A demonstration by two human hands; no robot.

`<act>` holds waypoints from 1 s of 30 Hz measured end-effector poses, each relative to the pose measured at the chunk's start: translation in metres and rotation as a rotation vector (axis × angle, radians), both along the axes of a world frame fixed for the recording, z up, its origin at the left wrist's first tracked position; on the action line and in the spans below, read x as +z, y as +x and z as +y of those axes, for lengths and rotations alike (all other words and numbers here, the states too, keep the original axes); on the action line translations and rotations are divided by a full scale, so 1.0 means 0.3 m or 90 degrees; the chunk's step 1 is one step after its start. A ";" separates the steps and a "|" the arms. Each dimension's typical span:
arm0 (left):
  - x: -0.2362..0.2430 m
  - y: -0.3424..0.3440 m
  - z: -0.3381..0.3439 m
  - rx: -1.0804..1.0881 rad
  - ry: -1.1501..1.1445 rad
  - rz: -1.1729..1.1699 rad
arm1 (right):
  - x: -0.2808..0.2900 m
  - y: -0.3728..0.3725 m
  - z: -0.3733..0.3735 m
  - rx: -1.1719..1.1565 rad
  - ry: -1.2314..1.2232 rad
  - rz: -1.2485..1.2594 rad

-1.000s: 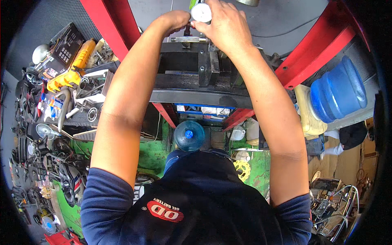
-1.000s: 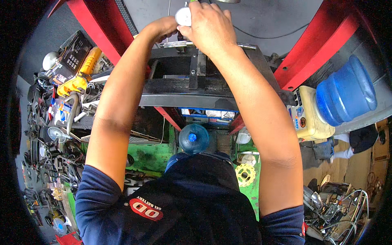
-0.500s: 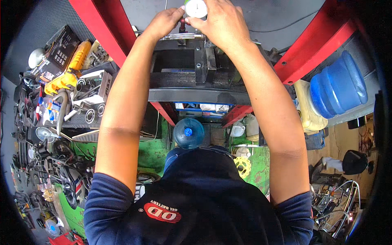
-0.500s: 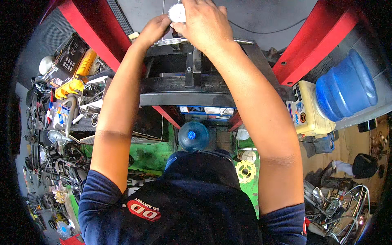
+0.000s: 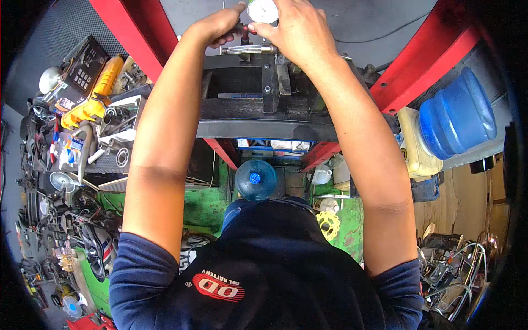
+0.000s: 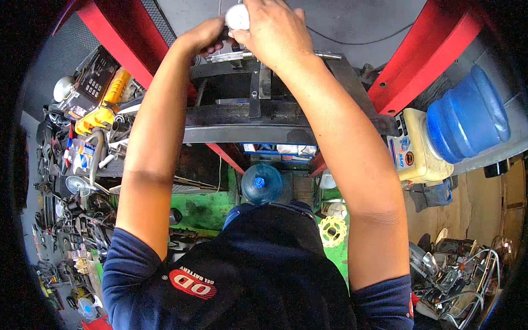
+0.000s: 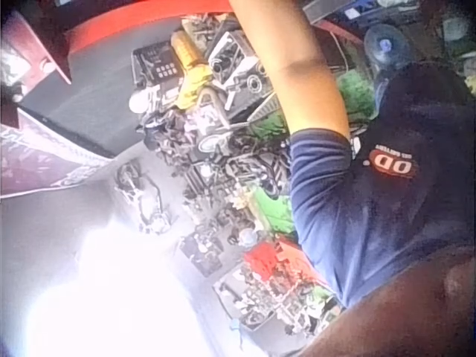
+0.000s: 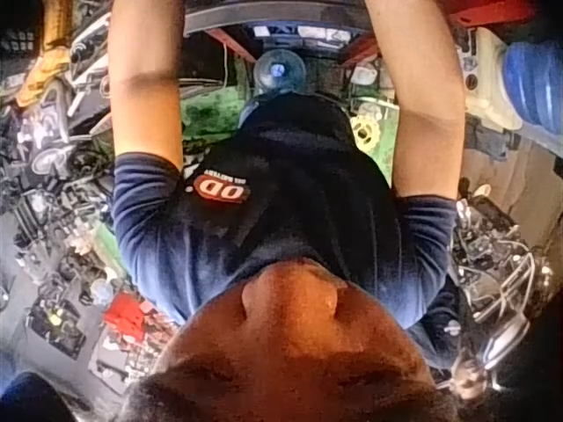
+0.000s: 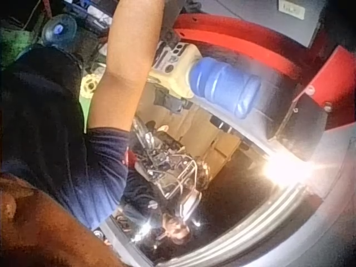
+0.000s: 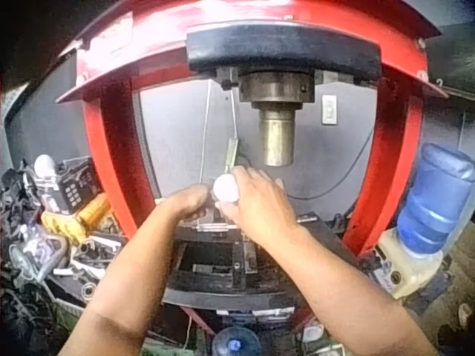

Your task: Using a dial gauge to measure the runout and alignment of a motorcycle crankshaft on a stand.

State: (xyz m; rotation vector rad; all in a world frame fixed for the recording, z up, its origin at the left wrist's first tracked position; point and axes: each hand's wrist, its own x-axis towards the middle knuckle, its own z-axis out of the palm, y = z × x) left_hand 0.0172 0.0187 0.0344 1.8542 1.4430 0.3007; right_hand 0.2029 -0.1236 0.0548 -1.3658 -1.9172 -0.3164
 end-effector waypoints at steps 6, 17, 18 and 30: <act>-0.031 -0.047 -0.046 -0.005 0.076 -0.175 | 0.001 0.010 0.003 -0.008 0.007 -0.006; -0.069 -0.085 0.005 -0.052 0.030 -0.237 | 0.003 0.008 0.010 0.008 0.033 0.007; -0.082 -0.075 -0.006 -0.054 0.030 -0.238 | 0.002 0.014 0.017 0.006 0.033 0.007; -0.154 -0.008 -0.015 -0.138 0.185 -0.449 | -0.016 0.065 0.172 0.043 0.024 0.014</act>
